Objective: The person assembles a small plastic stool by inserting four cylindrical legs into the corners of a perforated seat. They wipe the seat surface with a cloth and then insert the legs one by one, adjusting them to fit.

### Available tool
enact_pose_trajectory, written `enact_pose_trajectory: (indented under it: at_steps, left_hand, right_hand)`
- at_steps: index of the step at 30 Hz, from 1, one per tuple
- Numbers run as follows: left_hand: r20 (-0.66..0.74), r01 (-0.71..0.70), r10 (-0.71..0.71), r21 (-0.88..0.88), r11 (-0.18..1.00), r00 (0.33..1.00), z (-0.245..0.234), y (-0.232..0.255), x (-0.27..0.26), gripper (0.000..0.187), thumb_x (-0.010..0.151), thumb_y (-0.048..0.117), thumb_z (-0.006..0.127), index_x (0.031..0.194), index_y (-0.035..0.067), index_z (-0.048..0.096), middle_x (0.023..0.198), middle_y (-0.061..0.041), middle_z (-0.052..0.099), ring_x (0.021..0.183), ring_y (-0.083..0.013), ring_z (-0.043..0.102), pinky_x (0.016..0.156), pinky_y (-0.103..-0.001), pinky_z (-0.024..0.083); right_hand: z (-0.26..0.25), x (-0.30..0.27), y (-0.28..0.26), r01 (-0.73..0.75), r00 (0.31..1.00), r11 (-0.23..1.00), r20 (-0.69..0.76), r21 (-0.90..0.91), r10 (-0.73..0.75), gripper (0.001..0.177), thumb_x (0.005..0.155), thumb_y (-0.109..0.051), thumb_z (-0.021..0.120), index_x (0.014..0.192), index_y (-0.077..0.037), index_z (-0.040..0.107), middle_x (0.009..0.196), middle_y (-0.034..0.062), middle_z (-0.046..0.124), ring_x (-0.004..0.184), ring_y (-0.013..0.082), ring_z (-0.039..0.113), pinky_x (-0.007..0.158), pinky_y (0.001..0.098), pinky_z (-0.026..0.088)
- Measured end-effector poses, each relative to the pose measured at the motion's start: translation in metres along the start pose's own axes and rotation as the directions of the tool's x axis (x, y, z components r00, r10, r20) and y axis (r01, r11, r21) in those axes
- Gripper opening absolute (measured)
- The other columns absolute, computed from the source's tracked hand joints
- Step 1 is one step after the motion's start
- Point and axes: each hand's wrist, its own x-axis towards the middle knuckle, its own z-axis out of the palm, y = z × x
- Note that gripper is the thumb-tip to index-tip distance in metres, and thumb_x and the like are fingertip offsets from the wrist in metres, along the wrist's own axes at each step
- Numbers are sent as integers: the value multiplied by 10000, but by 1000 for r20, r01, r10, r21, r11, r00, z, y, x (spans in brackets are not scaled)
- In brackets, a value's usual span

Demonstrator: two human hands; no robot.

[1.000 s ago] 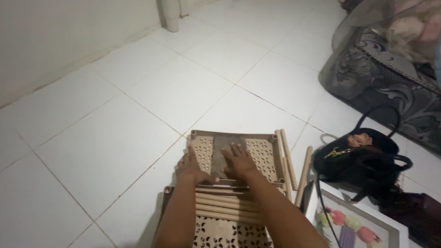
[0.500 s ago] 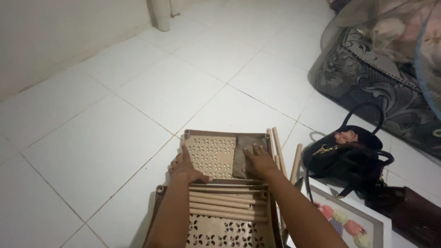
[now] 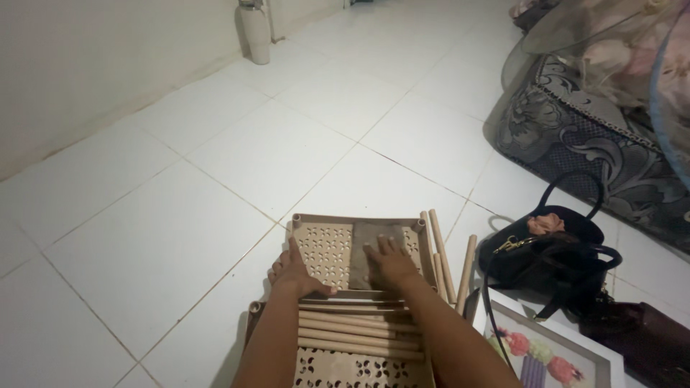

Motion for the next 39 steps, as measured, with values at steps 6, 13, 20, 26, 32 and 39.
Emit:
enact_pose_trajectory:
  at_steps: [6, 13, 20, 26, 32, 39]
  left_hand:
    - [46, 43, -45, 42, 998, 998, -1, 5, 1, 1731, 499, 479, 1030, 1619, 196, -259, 1710, -167, 99, 1559, -396, 155, 1263, -508, 177]
    - [61, 44, -51, 105, 993, 997, 1, 4, 9, 1730, 507, 534, 1009, 1621, 189, -268, 1696, -167, 145, 1547, -378, 201, 1263, -477, 214]
    - [42, 18, -22, 96, 995, 999, 6, -2, 17, 1706, 522, 506, 1008, 1612, 192, -267, 1702, -124, 119, 1540, -368, 203, 1265, -472, 205]
    - [44, 6, -9, 76, 997, 999, 4, -3, 14, 1698, 517, 488, 1020, 1613, 198, -245, 1714, -151, 86, 1559, -392, 156, 1276, -499, 162]
    - [45, 23, -26, 65, 998, 999, 3, -2, 11, 1733, 507, 514, 1024, 1606, 191, -276, 1718, -165, 80, 1574, -404, 123, 1278, -505, 167]
    - [14, 18, -18, 11, 1000, 1000, 0, 2, 2, 1760, 461, 462, 1037, 1613, 231, -273, 1702, -166, 139, 1561, -415, 168, 1272, -529, 193]
  right_hand:
    - [0, 13, -43, 84, 996, 996, -4, -29, -85, 923, 872, -491, 740, 1612, -301, 222, 1700, 189, 103, 1566, 412, 110, 1256, 518, 136]
    - [14, 44, -88, 141, 990, 989, 10, -42, -140, 904, 851, -385, 757, 1606, -260, 276, 1694, 185, 143, 1561, 412, 110, 1254, 531, 161]
    - [20, 59, -102, 236, 972, 961, -37, 145, -233, 612, 958, -403, 572, 1543, -325, 408, 1720, 132, 104, 1589, 378, 70, 1269, 510, 93]
    - [18, 56, -103, 207, 978, 974, 3, 92, -208, 768, 897, -414, 663, 1582, -348, 322, 1720, 108, 71, 1589, 337, 48, 1272, 471, 80]
    - [17, 43, -82, 180, 983, 979, -48, 99, -176, 836, 859, -410, 749, 1582, -335, 337, 1726, 113, 84, 1588, 341, 66, 1267, 492, 119]
    - [3, 9, -21, 90, 996, 991, -34, 100, -87, 846, 871, -422, 731, 1589, -318, 295, 1727, 97, 74, 1590, 332, 70, 1270, 498, 117]
